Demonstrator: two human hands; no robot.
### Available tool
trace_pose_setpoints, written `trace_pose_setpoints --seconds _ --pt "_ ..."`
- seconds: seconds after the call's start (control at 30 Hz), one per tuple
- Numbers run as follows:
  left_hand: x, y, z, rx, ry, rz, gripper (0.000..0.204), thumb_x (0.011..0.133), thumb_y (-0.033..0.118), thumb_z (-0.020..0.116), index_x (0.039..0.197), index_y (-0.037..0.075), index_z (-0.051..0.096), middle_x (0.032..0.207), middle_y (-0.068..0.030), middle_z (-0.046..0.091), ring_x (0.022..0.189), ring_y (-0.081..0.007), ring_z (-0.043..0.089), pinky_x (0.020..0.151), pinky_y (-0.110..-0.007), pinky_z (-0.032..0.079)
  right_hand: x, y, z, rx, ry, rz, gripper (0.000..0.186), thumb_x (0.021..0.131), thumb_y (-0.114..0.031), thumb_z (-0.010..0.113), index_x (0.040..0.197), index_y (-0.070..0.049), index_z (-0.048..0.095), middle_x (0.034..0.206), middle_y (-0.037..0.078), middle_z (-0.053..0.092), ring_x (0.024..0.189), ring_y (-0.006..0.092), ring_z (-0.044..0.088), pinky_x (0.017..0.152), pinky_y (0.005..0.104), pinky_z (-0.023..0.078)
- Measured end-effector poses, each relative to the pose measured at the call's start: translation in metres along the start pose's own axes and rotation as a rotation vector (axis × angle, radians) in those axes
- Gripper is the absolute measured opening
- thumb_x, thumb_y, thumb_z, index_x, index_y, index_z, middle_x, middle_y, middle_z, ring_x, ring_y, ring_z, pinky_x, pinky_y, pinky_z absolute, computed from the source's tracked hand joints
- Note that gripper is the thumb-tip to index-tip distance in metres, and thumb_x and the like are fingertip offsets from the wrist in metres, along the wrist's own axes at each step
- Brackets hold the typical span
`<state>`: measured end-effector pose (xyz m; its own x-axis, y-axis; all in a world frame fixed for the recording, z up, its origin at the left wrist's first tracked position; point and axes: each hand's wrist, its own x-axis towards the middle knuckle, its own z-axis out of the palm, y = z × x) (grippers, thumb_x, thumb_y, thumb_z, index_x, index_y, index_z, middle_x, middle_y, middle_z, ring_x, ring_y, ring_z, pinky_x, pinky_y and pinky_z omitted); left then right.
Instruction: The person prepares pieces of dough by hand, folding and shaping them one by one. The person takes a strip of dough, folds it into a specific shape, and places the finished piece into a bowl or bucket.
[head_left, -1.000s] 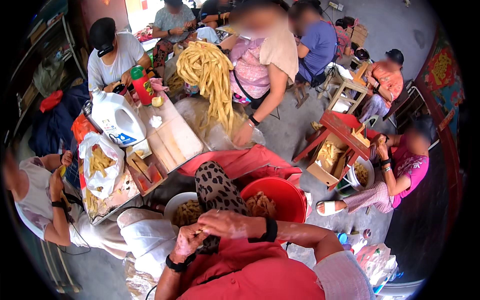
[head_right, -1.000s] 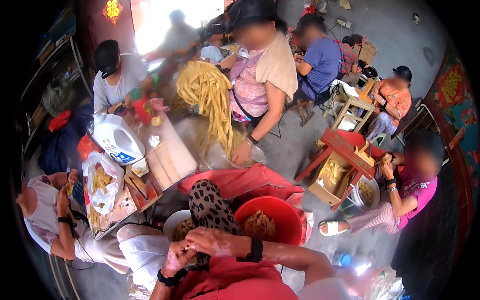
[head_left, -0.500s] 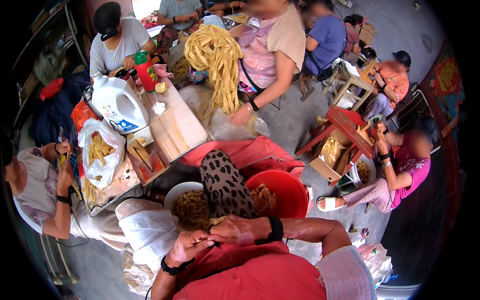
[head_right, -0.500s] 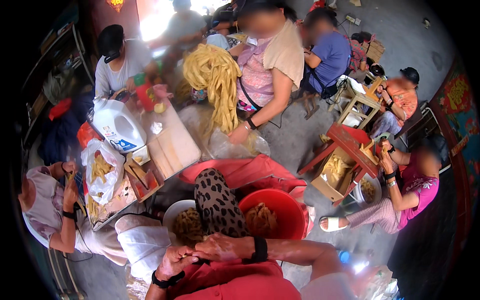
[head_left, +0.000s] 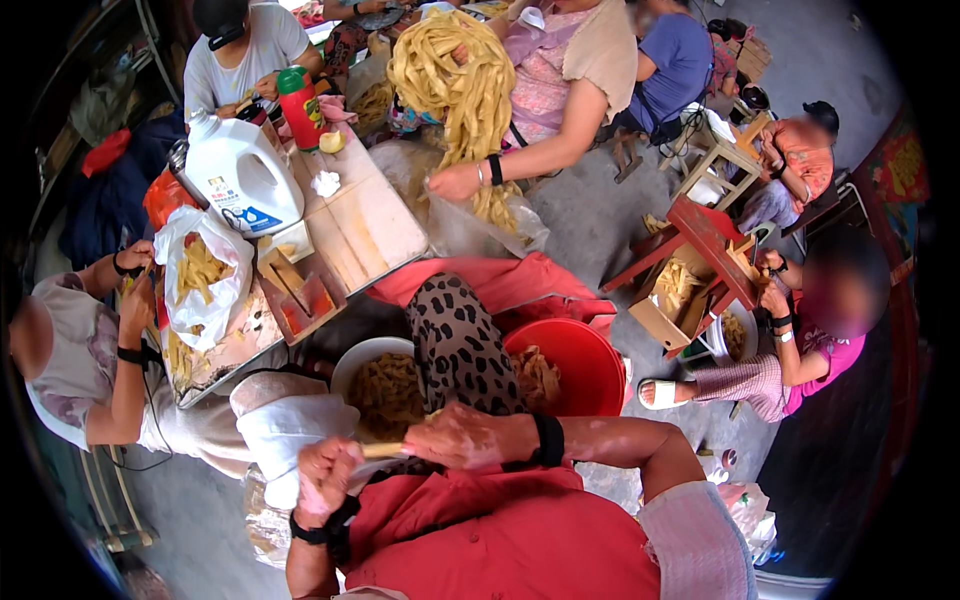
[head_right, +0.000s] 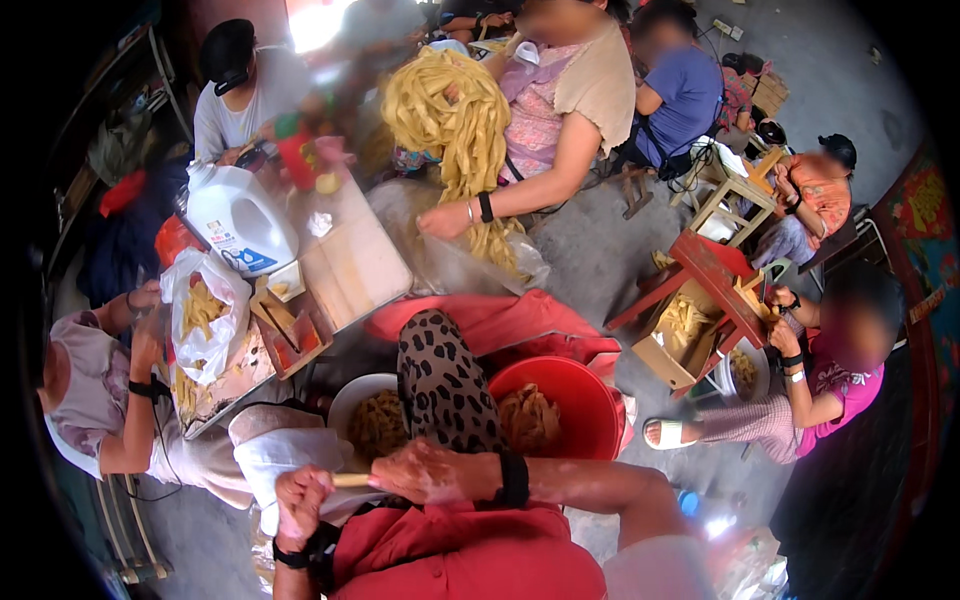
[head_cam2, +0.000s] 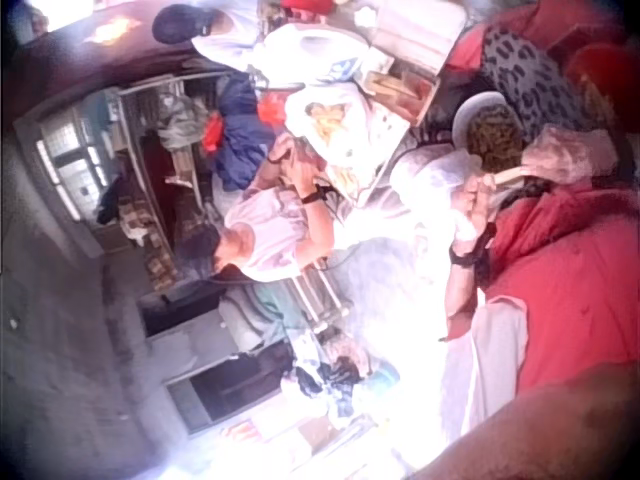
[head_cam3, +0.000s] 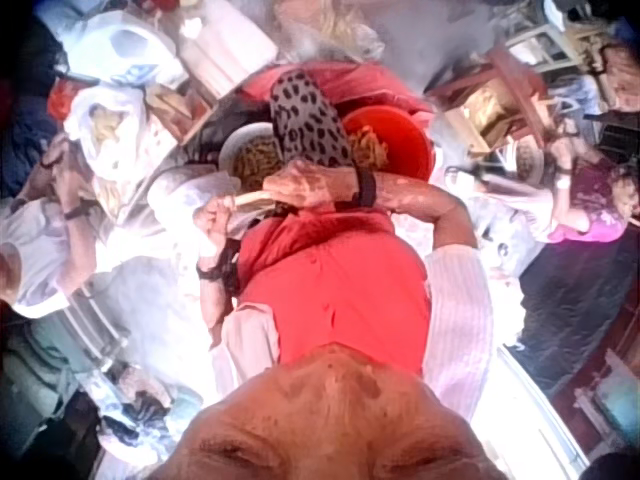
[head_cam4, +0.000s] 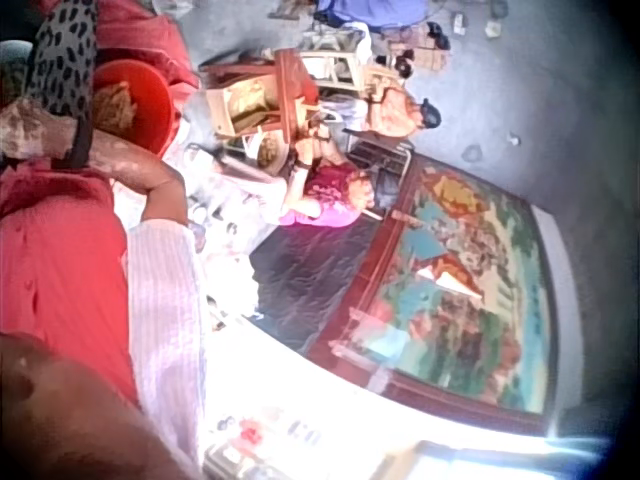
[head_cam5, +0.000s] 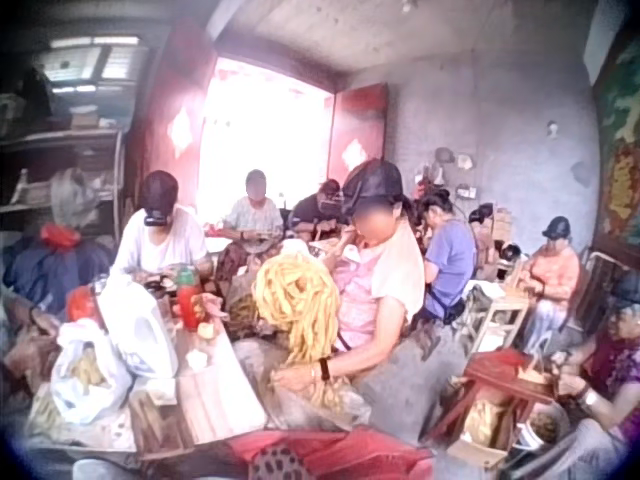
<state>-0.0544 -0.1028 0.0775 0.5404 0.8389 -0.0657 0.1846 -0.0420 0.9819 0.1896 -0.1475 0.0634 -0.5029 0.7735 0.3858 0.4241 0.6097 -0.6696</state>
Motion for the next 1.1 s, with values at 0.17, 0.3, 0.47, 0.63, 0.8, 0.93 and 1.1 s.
trace_pose_setpoints --seconds 0.17,0.3,0.47,0.63,0.8,0.93,1.1 --pt "0.022 0.004 -0.024 0.088 0.039 -0.058 0.017 0.089 0.014 0.06 0.08 -0.001 0.061 0.066 0.0012 0.056 0.062 -0.0066 0.047 0.057 -0.023 0.039 0.026 0.012 0.0 -0.01 0.032 -0.021 0.026 0.093 -0.017 0.05 0.072 -0.005 0.042 0.054 0.011 0.037 0.048 0.0295 0.049 0.045 0.04 0.036" --pt "0.034 0.001 -0.036 0.057 0.011 -0.055 0.015 0.09 0.012 0.06 0.089 -0.003 0.061 0.072 -0.0001 0.058 0.066 -0.0065 0.047 0.06 -0.021 0.04 0.044 0.031 0.001 0.073 0.062 0.026 0.018 0.092 -0.015 0.053 0.08 -0.003 0.049 0.057 0.014 0.045 0.053 0.0343 0.052 0.048 0.0428 0.038" --pt "0.047 -0.007 -0.039 0.204 0.132 -0.012 0.015 0.09 0.011 0.059 0.095 -0.003 0.061 0.071 -0.0004 0.055 0.065 -0.0068 0.045 0.057 -0.022 0.038 0.054 0.05 0.0 0.102 0.008 0.068 0.017 0.093 -0.016 0.052 0.083 -0.003 0.052 0.062 0.016 0.05 0.058 0.0365 0.054 0.051 0.0432 0.04" --pt "0.074 -0.012 -0.053 0.16 0.204 -0.019 0.014 0.092 0.014 0.057 0.092 0.0 0.062 0.065 0.0032 0.051 0.059 -0.0049 0.04 0.051 -0.021 0.032 0.08 0.065 -0.007 0.061 0.07 0.073 0.017 0.091 -0.017 0.052 0.08 -0.004 0.05 0.062 0.016 0.05 0.058 0.0377 0.054 0.051 0.0464 0.041" --pt "0.107 -0.009 -0.061 -0.009 0.235 -0.133 0.017 0.092 0.017 0.057 0.09 0.001 0.062 0.071 0.0072 0.049 0.063 -0.001 0.038 0.054 -0.017 0.029 0.115 0.096 -0.016 0.055 0.059 0.112 0.019 0.091 -0.018 0.054 0.078 -0.005 0.05 0.059 0.017 0.051 0.055 0.0384 0.054 0.048 0.0467 0.04" --pt "0.128 -0.024 -0.073 -0.033 0.259 -0.108 0.018 0.092 0.017 0.056 0.089 0.0 0.062 0.07 0.0074 0.049 0.063 -0.0011 0.039 0.055 -0.017 0.03 0.136 0.12 -0.011 0.027 0.088 0.092 0.019 0.09 -0.017 0.055 0.076 -0.004 0.051 0.059 0.017 0.052 0.054 0.0379 0.053 0.047 0.0453 0.04" --pt "0.147 -0.036 -0.082 -0.007 0.273 -0.069 0.02 0.093 0.018 0.054 0.085 0.001 0.062 0.069 0.0068 0.05 0.063 -0.002 0.04 0.056 -0.019 0.031 0.154 0.136 -0.013 0.046 0.041 0.147 0.021 0.091 -0.018 0.054 0.077 -0.002 0.053 0.063 0.019 0.052 0.06 0.0404 0.053 0.053 0.045 0.042"
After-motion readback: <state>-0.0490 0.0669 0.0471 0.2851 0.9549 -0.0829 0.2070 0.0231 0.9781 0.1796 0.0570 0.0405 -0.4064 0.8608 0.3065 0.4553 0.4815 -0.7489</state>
